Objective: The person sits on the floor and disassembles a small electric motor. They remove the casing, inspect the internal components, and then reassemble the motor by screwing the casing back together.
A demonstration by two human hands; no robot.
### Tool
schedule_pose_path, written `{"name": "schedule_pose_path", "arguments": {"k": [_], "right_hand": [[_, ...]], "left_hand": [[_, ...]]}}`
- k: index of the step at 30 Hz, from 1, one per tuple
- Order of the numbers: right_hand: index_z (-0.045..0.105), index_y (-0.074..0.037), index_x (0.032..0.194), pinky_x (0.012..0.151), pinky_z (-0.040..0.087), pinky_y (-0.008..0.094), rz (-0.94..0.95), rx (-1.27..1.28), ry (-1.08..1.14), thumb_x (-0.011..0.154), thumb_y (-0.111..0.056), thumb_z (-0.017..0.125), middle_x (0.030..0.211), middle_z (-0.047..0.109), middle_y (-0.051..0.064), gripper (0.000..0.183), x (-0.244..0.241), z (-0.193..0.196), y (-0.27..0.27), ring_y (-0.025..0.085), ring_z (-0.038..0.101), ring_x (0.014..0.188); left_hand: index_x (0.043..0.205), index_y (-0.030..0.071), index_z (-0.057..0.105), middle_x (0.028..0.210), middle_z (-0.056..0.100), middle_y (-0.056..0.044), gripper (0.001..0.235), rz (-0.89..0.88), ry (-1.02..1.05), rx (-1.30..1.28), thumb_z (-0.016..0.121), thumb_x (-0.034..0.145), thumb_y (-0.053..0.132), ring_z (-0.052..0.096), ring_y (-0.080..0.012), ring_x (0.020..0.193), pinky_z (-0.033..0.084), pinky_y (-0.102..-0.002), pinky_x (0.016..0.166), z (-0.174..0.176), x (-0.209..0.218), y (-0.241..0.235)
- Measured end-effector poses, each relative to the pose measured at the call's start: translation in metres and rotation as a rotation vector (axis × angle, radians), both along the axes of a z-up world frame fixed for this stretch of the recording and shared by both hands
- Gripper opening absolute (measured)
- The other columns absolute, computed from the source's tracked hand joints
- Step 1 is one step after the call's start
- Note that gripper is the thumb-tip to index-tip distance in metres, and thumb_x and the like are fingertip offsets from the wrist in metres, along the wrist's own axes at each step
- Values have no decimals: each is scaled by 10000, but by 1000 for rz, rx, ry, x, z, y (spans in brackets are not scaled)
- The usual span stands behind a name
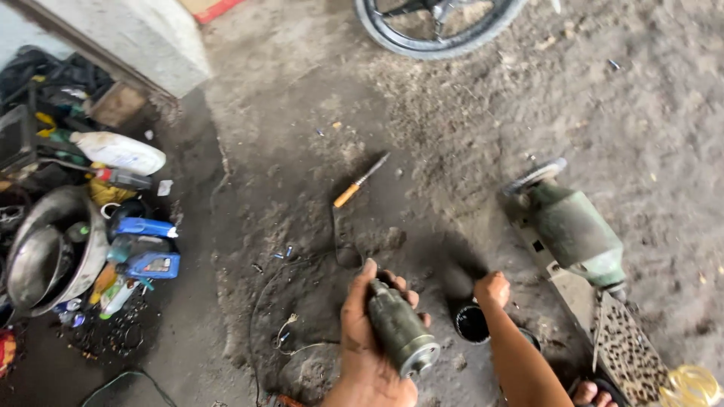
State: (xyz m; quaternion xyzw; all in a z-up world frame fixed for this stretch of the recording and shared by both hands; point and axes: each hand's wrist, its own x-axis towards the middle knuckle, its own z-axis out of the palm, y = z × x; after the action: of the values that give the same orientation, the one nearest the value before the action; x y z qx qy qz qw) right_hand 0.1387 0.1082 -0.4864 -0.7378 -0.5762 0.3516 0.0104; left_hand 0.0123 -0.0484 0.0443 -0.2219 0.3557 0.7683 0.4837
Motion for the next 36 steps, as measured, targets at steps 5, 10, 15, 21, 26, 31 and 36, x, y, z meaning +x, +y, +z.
{"name": "schedule_pose_path", "arguments": {"k": [5,10,15,21,26,31,36], "right_hand": [[774,26,916,731,586,430,-30,154,202,821,-132,679,867,763,212,208,4,41,14,362,721,750],[724,43,1070,706,559,386,-101,131,541,904,-109,731,926,759,149,225,8,185,40,261,715,748],[704,75,1057,617,462,309,-12,46,1027,922,-55,703,826,664,107,188,26,338,45,174,551,666],[764,25,977,594,572,376,-40,150,1075,807,-132,861,768,683,166,251,45,484,1,234,640,679],[743,42,970,651,479,352,26,142,1148,886,-92,764,772,645,134,160,76,531,-48,208,569,714],[715,71,1003,686,464,283,-49,301,1239,911,12,719,825,676,92,110,84,495,-85,162,569,727],[619,72,1182,771,607,428,-133,92,1763,980,30,596,1060,676,161,208,82,474,-95,274,685,866]], "left_hand": [[974,82,603,840,657,-66,327,0,18,3,673,923,397,675,-192,671,579,-363,522,-3,-4,7],[931,85,607,825,655,-75,320,-41,-51,108,531,960,395,641,-208,692,513,-383,619,-24,-12,20],[866,155,611,746,647,-20,229,-67,-24,293,610,916,378,632,-190,624,501,-355,584,-34,-17,37],[824,148,668,788,701,-61,282,-27,5,157,697,860,426,718,-219,705,606,-436,685,-67,-34,72],[859,122,606,775,674,-77,258,39,16,181,661,892,372,680,-228,674,580,-414,638,-48,-16,62],[939,73,591,805,655,-86,278,54,59,169,593,933,351,648,-221,668,533,-360,581,-63,-14,56],[991,99,564,807,655,-68,241,4,111,87,631,881,303,663,-198,666,535,-350,565,-41,-1,55]]}}
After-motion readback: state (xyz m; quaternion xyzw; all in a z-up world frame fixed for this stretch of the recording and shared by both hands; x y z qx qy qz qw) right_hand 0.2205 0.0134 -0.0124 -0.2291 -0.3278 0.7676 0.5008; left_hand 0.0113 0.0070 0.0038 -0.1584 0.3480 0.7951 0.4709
